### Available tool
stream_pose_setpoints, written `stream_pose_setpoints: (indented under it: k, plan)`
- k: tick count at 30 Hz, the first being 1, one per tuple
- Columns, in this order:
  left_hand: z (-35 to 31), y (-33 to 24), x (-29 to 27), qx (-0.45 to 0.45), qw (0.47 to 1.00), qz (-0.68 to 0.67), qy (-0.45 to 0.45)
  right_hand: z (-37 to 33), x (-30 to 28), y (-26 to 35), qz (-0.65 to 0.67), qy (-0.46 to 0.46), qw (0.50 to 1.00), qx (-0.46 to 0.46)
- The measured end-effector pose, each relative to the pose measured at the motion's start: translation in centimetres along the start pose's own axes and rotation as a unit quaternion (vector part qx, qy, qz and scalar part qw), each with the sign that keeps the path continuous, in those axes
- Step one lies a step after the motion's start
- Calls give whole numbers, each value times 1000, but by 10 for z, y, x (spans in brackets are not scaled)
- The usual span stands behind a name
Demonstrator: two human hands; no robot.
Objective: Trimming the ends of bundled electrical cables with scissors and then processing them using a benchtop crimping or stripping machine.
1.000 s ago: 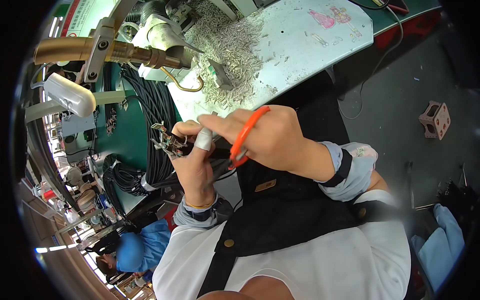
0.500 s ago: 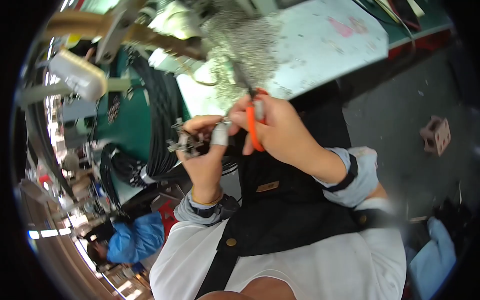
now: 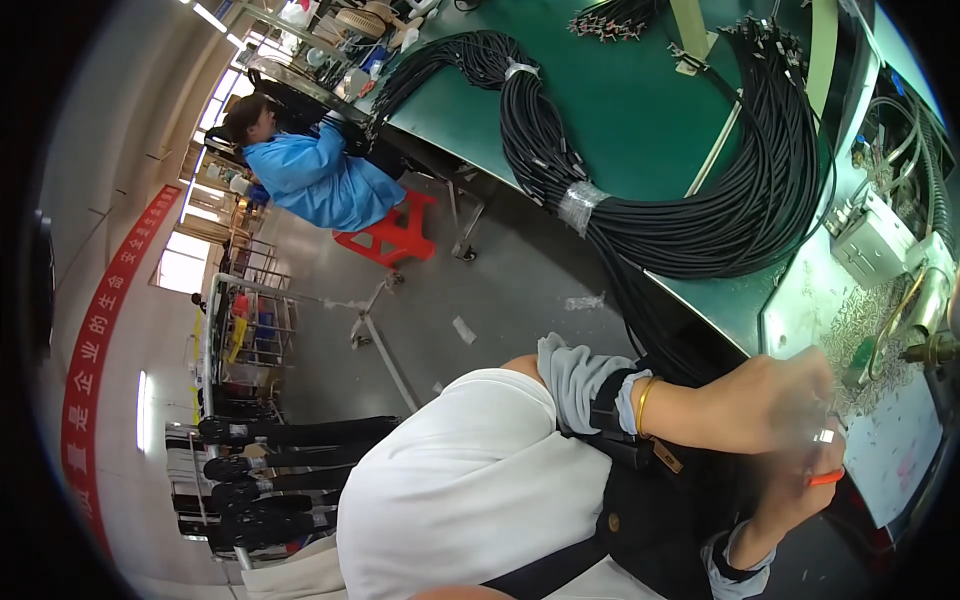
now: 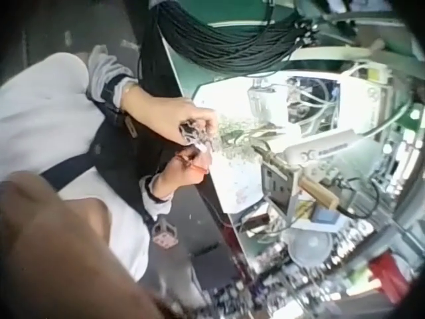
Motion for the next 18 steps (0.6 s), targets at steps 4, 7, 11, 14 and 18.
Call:
stream_pose_setpoints:
  k: [4, 7, 11, 14, 18]
  plan:
    - [2, 1, -1, -17, 999, -19, 25, 0, -3, -9, -61, 34, 996, -49]
    - [3, -5, 1, 42, 998, -2, 47, -5, -8, -12, -62, 40, 995, -69]
    - [2, 4, 3, -3, 995, 41, 94, -12, -5, -33, -7, 42, 997, 57]
    - [2, 11, 2, -12, 995, 30, 91, 3, -10, -8, 123, 90, 965, 214]
    - [1, 16, 10, 3, 998, -8, 67, -1, -9, -2, 264, 85, 912, 301]
Point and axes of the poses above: each hand's wrist, its own z-axis towards the middle knuckle, its own x-axis out of the palm, y = z × x, the point moved 4 cm from there along z, towards the middle knuckle, and after that the axes turned 13 degrees about -z, right-handed, at the moved point
